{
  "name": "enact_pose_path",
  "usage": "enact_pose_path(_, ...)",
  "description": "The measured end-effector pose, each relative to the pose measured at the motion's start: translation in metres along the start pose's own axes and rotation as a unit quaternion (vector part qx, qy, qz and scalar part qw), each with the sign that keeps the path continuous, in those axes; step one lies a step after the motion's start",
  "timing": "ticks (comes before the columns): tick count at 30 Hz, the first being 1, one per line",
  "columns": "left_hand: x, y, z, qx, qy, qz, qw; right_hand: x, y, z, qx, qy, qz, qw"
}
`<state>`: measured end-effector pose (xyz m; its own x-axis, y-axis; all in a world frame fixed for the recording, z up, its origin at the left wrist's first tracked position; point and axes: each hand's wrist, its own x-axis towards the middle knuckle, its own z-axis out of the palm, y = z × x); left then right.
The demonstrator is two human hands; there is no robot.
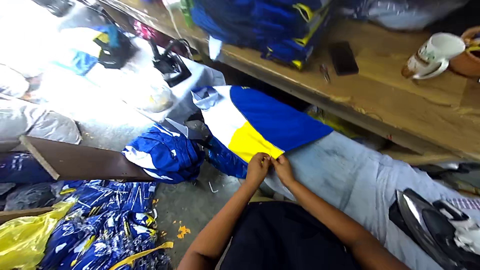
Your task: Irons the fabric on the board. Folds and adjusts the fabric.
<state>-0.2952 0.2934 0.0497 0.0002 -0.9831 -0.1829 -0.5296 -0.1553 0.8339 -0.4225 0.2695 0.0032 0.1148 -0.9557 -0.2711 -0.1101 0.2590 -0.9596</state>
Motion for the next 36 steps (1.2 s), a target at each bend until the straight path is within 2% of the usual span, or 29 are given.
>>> enact_pose_path(4, -0.001, 0.009, -0.009, 0.027, -0.017, 0.0, 0.999, -0.002, -0.003, -0.002, 0.012, -0.016, -0.002, 1.0)
enact_pose_path(9, 0.009, 0.002, -0.016, -0.074, -0.016, -0.061, 0.995, -0.002, -0.006, -0.004, 0.076, -0.036, 0.037, 0.996)
enact_pose_path(12, 0.017, -0.01, -0.017, -0.09, -0.036, -0.062, 0.993, 0.005, -0.004, -0.007, 0.135, -0.044, 0.081, 0.986)
enact_pose_path(16, 0.021, -0.015, -0.026, -0.076, -0.083, -0.042, 0.993, 0.011, -0.005, -0.013, 0.23, -0.085, 0.165, 0.955)
enact_pose_path(19, 0.025, -0.021, -0.032, -0.099, -0.12, -0.048, 0.987, 0.019, -0.003, -0.018, 0.235, -0.118, 0.201, 0.943)
enact_pose_path(24, 0.029, -0.022, -0.033, -0.133, -0.116, -0.076, 0.981, 0.031, -0.003, -0.019, 0.268, -0.149, 0.254, 0.918)
enact_pose_path(30, 0.033, -0.024, -0.036, -0.132, -0.149, -0.082, 0.976, 0.031, -0.002, -0.019, 0.282, -0.174, 0.288, 0.898)
enact_pose_path(33, 0.037, -0.025, -0.04, -0.125, -0.168, -0.079, 0.975, 0.028, -0.01, -0.015, 0.284, -0.165, 0.314, 0.891)
enact_pose_path(36, 0.037, -0.022, -0.039, -0.043, -0.168, -0.08, 0.982, 0.025, -0.016, -0.01, 0.215, -0.122, 0.348, 0.904)
